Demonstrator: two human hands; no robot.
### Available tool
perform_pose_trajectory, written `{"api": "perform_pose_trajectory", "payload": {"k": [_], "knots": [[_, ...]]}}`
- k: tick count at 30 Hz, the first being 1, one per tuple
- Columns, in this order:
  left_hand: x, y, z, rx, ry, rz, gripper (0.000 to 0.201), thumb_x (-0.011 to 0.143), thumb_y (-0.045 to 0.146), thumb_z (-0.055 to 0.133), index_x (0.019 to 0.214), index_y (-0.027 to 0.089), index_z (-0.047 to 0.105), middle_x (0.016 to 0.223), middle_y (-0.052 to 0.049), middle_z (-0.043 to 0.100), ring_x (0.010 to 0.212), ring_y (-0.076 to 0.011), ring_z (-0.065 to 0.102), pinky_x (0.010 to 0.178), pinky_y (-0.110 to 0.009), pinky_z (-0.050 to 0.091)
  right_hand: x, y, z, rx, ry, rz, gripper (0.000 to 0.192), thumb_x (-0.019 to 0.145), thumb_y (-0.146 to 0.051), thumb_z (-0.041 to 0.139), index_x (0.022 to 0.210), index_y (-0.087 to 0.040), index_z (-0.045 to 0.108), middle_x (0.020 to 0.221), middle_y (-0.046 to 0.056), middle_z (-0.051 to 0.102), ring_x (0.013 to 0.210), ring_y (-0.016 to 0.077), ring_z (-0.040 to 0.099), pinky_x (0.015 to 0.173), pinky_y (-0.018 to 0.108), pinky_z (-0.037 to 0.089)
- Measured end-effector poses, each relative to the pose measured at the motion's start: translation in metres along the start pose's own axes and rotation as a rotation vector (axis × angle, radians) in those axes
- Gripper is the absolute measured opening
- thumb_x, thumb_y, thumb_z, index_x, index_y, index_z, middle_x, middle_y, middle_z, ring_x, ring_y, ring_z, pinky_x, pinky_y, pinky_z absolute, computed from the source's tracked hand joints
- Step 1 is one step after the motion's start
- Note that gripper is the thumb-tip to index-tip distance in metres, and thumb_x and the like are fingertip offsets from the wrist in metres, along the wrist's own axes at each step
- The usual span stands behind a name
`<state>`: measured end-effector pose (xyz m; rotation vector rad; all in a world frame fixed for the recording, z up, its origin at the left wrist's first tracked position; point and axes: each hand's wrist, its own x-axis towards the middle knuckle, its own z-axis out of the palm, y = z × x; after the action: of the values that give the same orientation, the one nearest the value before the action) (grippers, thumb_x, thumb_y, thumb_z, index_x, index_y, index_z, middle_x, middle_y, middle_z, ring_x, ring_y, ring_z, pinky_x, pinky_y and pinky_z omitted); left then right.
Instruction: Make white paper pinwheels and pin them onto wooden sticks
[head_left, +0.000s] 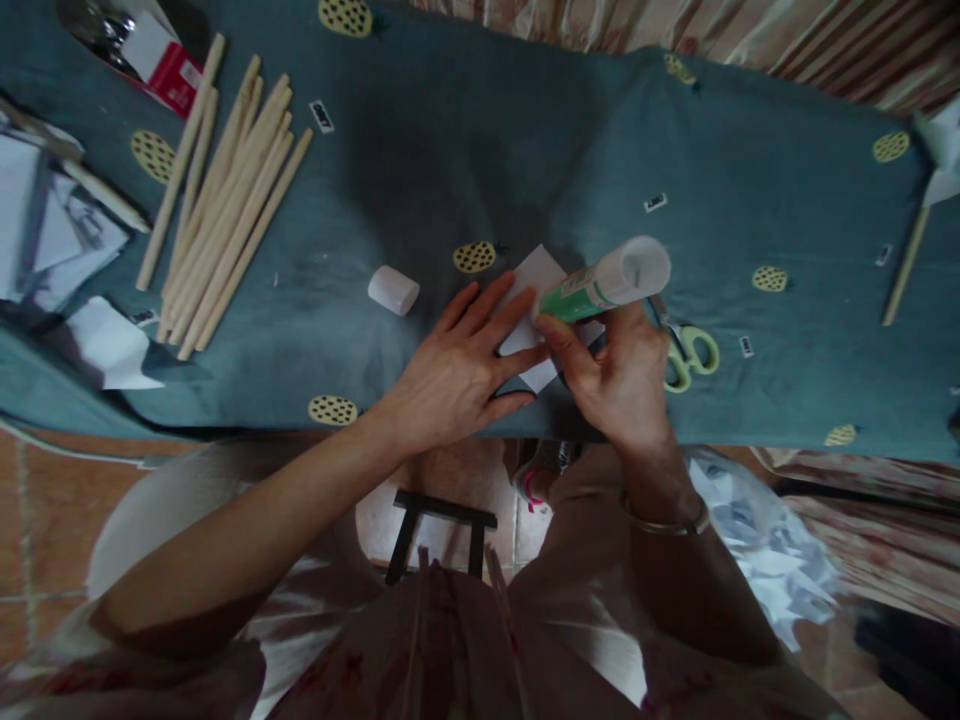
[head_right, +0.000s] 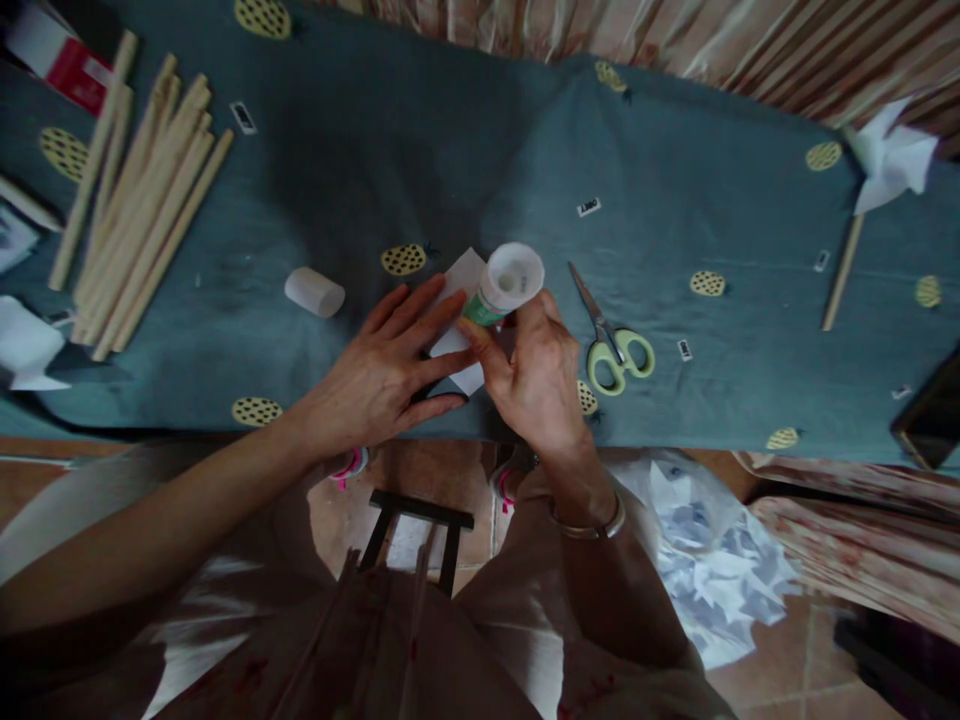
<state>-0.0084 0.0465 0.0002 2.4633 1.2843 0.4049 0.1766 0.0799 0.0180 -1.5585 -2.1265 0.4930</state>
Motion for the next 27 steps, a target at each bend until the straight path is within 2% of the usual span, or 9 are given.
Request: {"api": "perform_pose_trajectory", "payload": {"k": [4, 9, 13, 16, 21, 27], "knots": [[0.0, 0.0, 0.0002, -0.008, 0.004, -0.002, 0.049, 0.09, 0.051, 0.056, 0.134, 0.031, 0.054, 0.158, -0.006, 0.034, 0.148, -0.0346, 0.022, 0.117, -0.06, 0.022, -0.0001, -0.0014, -0.0003, -0.001, -0.027, 0.009, 0.03, 0.089, -0.05, 0.056, 0.105, -0.025, 0.059, 0.092, 0.008, 0.068, 0.082, 0.0262, 0.066, 0.075, 0.042, 0.054], [0.0004, -0.0002, 0.0007, -0.028, 0.007, 0.003, 0.049, 0.089, 0.049, 0.059, 0.133, 0.029, 0.055, 0.158, -0.007, 0.033, 0.148, -0.0354, 0.021, 0.117, -0.059, 0.022, 0.0002, -0.0063, -0.0026, 0.053, -0.069, 0.044, 0.034, 0.09, -0.048, 0.055, 0.106, -0.019, 0.059, 0.094, 0.01, 0.066, 0.09, 0.0275, 0.065, 0.081, 0.043, 0.052], [0.0009, -0.0011, 0.0012, -0.028, 0.008, 0.002, 0.048, 0.088, 0.049, 0.06, 0.133, 0.029, 0.055, 0.157, -0.008, 0.035, 0.147, -0.0356, 0.023, 0.117, -0.059, 0.022, -0.0004, -0.0078, -0.0044, 0.062, -0.089, 0.054, 0.033, 0.089, -0.047, 0.056, 0.108, -0.019, 0.059, 0.099, 0.01, 0.066, 0.094, 0.0271, 0.064, 0.083, 0.042, 0.051], [0.0009, -0.0019, 0.0015, -0.021, 0.003, 0.011, 0.051, 0.087, 0.051, 0.06, 0.132, 0.029, 0.056, 0.156, -0.011, 0.035, 0.147, -0.0376, 0.023, 0.117, -0.059, 0.022, -0.0012, -0.0067, -0.0051, 0.052, -0.075, 0.037, 0.031, 0.088, -0.046, 0.059, 0.104, -0.02, 0.06, 0.095, 0.008, 0.066, 0.092, 0.0266, 0.065, 0.081, 0.041, 0.051], [0.0011, -0.0012, -0.0002, -0.058, -0.006, -0.002, 0.048, 0.089, 0.05, 0.058, 0.132, 0.03, 0.055, 0.158, -0.006, 0.033, 0.148, -0.0356, 0.021, 0.117, -0.061, 0.021, -0.0026, -0.0041, -0.0058, 0.049, -0.06, -0.016, 0.025, 0.087, -0.041, 0.062, 0.099, -0.018, 0.06, 0.091, 0.009, 0.065, 0.085, 0.0242, 0.065, 0.077, 0.038, 0.052], [0.002, -0.0003, -0.0016, -0.083, -0.024, -0.017, 0.048, 0.089, 0.05, 0.059, 0.131, 0.029, 0.057, 0.157, -0.007, 0.034, 0.148, -0.0368, 0.02, 0.117, -0.061, 0.021, -0.0038, -0.0004, -0.0057, 0.016, -0.049, -0.049, 0.025, 0.087, -0.043, 0.061, 0.093, -0.019, 0.059, 0.086, 0.007, 0.064, 0.079, 0.0227, 0.065, 0.073, 0.038, 0.054]]}}
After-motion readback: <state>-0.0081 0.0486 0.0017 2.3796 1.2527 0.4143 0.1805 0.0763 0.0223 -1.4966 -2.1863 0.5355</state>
